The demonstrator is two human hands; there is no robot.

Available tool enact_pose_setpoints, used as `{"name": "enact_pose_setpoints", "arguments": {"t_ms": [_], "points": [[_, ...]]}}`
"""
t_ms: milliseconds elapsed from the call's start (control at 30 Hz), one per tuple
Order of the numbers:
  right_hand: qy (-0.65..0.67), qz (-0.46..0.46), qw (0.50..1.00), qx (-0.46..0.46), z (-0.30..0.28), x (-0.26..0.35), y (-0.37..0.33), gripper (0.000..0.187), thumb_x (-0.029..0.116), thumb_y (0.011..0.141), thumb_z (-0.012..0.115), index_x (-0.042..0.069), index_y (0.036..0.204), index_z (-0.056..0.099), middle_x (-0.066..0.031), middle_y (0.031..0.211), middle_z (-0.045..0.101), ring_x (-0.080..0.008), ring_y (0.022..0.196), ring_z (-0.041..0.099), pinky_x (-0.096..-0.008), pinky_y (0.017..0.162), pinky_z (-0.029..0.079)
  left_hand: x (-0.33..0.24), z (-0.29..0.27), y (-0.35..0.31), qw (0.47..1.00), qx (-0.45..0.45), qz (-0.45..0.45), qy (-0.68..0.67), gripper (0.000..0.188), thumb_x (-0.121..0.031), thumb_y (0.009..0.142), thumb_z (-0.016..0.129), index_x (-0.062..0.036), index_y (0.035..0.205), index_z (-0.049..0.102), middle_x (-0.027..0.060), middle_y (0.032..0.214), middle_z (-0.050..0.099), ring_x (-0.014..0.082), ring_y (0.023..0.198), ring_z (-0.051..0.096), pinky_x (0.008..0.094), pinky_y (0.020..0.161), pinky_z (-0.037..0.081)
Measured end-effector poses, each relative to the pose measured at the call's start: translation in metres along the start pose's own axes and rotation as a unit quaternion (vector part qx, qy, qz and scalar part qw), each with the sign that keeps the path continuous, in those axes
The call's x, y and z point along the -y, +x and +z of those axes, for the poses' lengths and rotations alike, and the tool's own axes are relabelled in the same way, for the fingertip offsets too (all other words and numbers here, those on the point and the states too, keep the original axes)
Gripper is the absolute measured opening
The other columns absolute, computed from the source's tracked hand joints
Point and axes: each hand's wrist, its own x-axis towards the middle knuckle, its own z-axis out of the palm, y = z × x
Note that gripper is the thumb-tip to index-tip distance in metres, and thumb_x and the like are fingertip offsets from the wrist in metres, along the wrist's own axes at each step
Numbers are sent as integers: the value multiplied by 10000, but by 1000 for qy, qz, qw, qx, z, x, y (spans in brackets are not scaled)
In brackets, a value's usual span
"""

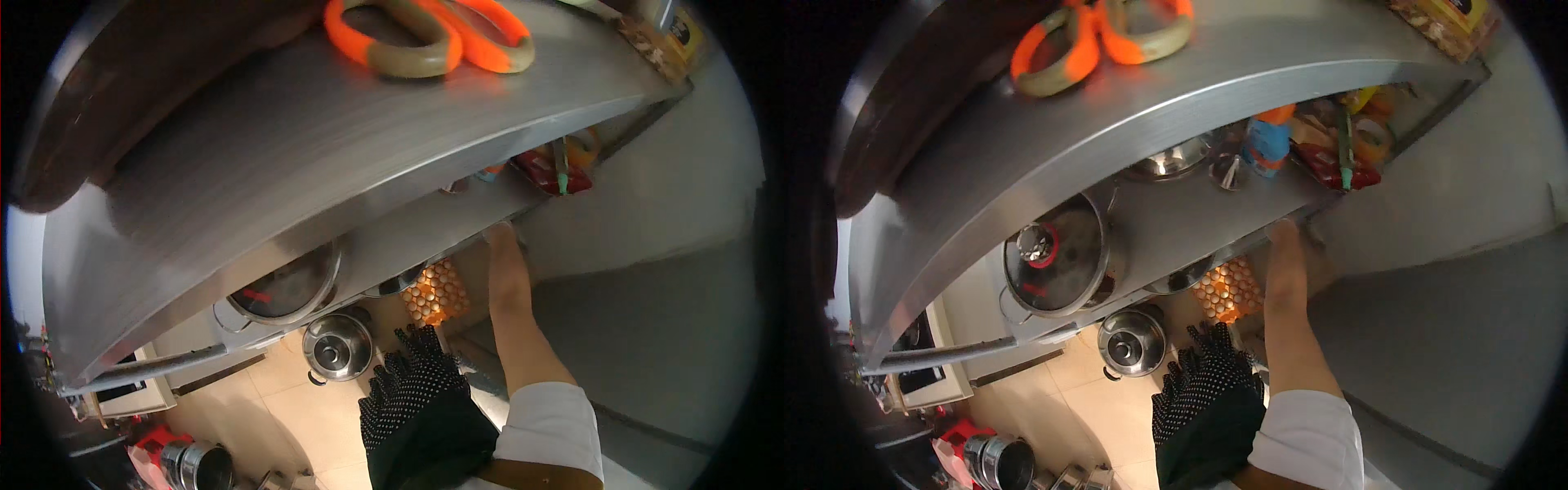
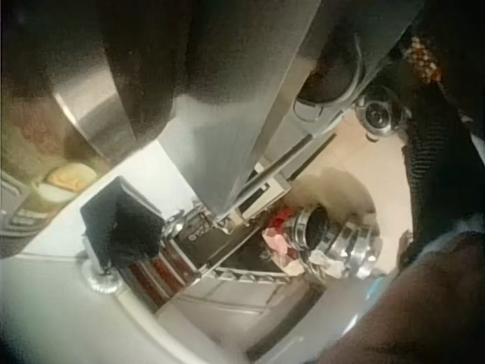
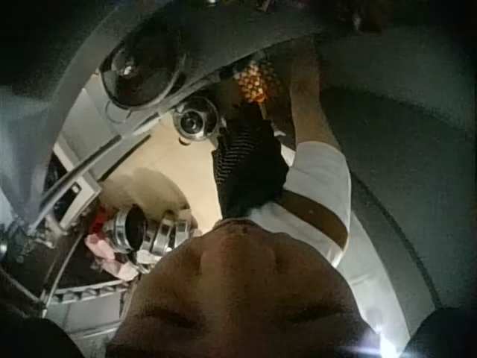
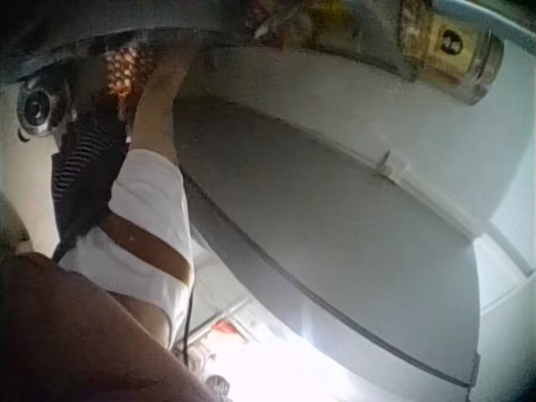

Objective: The recorder assembles the lid and mixing components of a commercial food processor.

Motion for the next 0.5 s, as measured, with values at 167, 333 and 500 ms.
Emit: {"name": "enact_pose_setpoints", "arguments": {"t_ms": [167, 333, 500], "points": [[-105, -45, 993, 5, -35, -16, -10, 345, 313, 999, 440, 26, 1170, 527, -153, 1048, 579, -241, 911, 599, -337, 708, 551, -12, -11, -15, 999, -5, -2, 31, 266, -342, 930, 575, -77, 923, 590, 14, 753, 589, 172, 679, 564, 320, 625, 450], [-156, -50, 985, -47, -103, -31, -35, 305, 254, 993, 435, 18, 1157, 535, -156, 1087, 569, -235, 942, 592, -332, 761, 557, -18, -22, -37, 997, 17, -13, 77, 261, -334, 926, 580, -75, 949, 602, 17, 773, 600, 164, 689, 566, 312, 625, 446], [283, 118, 947, -99, -86, -20, -172, 217, 137, 962, 456, -3, 1074, 578, -154, 1059, 559, -233, 936, 586, -301, 814, 546, 17, -70, -77, 996, -14, -25, 87, 260, -326, 922, 584, -74, 976, 614, 20, 793, 611, 156, 698, 569, 304, 626, 441]]}}
